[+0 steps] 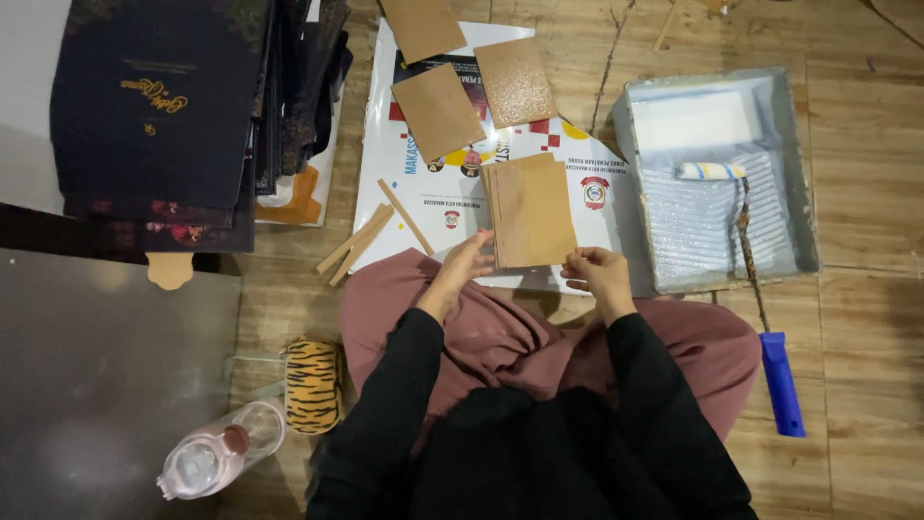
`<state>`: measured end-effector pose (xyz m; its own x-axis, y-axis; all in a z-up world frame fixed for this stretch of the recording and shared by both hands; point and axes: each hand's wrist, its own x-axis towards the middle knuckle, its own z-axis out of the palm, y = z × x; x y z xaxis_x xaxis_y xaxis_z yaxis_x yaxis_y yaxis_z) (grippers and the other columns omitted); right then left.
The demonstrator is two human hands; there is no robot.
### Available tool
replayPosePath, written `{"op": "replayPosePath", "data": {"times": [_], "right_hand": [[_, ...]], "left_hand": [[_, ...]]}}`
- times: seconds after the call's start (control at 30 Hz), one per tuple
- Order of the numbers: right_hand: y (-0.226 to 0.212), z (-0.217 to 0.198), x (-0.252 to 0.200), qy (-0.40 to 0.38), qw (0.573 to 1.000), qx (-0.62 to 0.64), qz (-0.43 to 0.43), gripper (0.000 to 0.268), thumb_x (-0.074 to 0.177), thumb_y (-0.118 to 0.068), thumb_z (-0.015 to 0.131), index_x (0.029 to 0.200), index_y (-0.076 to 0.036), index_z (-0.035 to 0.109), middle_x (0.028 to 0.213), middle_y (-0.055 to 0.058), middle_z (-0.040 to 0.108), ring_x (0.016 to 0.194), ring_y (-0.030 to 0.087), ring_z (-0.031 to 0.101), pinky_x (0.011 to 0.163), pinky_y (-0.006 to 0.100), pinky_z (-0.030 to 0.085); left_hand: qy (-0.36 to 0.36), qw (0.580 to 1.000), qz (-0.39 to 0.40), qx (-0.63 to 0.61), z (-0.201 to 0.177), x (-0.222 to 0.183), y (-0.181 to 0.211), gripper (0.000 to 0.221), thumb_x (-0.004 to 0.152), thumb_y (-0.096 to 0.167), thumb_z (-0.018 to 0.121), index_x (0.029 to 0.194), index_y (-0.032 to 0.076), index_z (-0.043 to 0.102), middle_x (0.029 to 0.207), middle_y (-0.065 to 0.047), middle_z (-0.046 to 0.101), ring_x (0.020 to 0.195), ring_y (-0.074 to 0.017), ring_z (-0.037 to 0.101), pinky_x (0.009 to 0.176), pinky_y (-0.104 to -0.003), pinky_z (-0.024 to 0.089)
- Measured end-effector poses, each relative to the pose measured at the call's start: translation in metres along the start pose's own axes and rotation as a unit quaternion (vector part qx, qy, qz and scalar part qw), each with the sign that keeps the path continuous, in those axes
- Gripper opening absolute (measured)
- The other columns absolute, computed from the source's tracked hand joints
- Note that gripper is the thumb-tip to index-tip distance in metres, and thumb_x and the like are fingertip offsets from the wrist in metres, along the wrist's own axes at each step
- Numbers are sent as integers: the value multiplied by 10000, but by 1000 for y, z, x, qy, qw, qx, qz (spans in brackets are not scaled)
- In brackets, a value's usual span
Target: Arranging small cardboard pieces on a surface and applying white paint using a paint roller.
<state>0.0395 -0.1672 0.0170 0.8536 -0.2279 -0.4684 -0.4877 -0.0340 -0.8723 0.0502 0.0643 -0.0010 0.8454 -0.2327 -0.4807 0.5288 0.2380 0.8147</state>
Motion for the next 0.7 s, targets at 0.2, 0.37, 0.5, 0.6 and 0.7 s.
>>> {"op": "replayPosePath", "data": {"times": [0.2,0.37,0.5,0.6,0.7], "right_hand": [[14,-9,11,-34,998,58,21,281,812,-8,596,1040,135,517,791,248,607,688,295,650,619,407,558],[-4,-5,16,-37,995,87,18,242,824,-1,568,1028,124,526,792,216,608,706,268,652,671,398,557],[-18,1,54,-12,994,109,11,234,822,-11,592,1028,86,540,782,159,594,697,255,647,659,404,559],[-25,4,111,-10,988,154,9,216,841,-14,571,1046,19,512,793,118,587,751,270,660,693,406,568],[-48,11,149,-6,988,154,18,256,875,-104,541,1111,-18,488,820,106,627,790,248,663,694,360,577]], "left_hand": [[-12,1000,12,-18,-3,5,-3,643,900,540,417,1300,36,439,1295,-231,390,1130,-387,465,934,-465,407],[-13,998,23,-55,-12,19,-14,653,913,541,357,1334,41,382,1266,-204,403,1075,-341,502,908,-450,430],[9,995,28,-95,-27,44,-37,667,902,587,300,1351,97,362,1240,-134,447,1027,-275,551,805,-370,474],[14,996,26,-88,-26,43,-33,714,887,628,270,1366,101,326,1233,-96,447,1010,-231,549,787,-330,463],[19,994,6,-104,-24,42,-25,702,893,612,245,1358,93,332,1219,-86,461,991,-225,547,765,-323,450]]}}
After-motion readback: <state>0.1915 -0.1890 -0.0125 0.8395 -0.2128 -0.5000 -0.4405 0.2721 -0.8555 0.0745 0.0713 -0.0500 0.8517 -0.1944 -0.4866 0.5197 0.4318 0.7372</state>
